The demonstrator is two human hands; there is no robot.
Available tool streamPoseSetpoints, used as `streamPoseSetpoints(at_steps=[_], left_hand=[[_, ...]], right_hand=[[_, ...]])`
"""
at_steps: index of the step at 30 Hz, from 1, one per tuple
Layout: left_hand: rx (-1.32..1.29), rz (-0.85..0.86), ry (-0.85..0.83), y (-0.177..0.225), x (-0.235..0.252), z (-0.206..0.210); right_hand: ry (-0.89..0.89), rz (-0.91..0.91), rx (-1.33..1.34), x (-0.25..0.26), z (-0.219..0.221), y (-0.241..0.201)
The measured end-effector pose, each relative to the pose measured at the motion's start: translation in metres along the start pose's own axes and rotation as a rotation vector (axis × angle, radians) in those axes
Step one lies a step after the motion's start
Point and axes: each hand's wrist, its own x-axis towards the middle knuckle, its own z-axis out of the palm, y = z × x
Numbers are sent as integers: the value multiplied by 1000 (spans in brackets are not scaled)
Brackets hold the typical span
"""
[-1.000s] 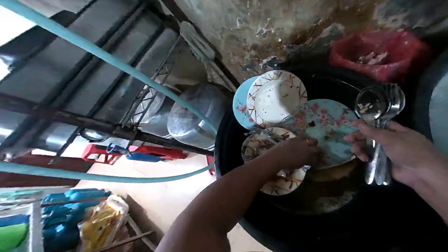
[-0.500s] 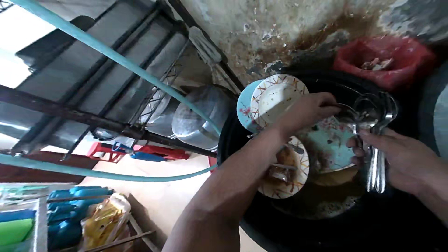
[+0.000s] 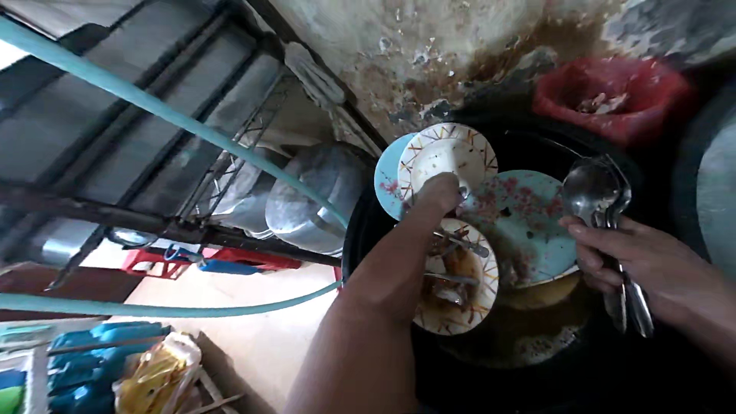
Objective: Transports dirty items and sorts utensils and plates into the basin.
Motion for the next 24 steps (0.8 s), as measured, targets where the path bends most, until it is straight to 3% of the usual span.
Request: streamPoseSetpoints(at_steps=[3,6,12,15,20,24], left_hand=[[-120,114,44,-20,-6,-20],[-384,241,198,-26,-27,-46],[-587,164,499,-12,-74,-81],[-415,430,741,27,-122,-78],[-62,1117,740,116,-196,0],[-40,1242,698,118,-196,47]], right_hand=[[33,-11,20,2,-1,-1],[64,-19,55,3,-2,-1],[49,19,107,2,-1,-4],[34,33,78,1,-2,-4],[-53,94,47,1,-5,-5],[-50,156,59,2,-5,-4]])
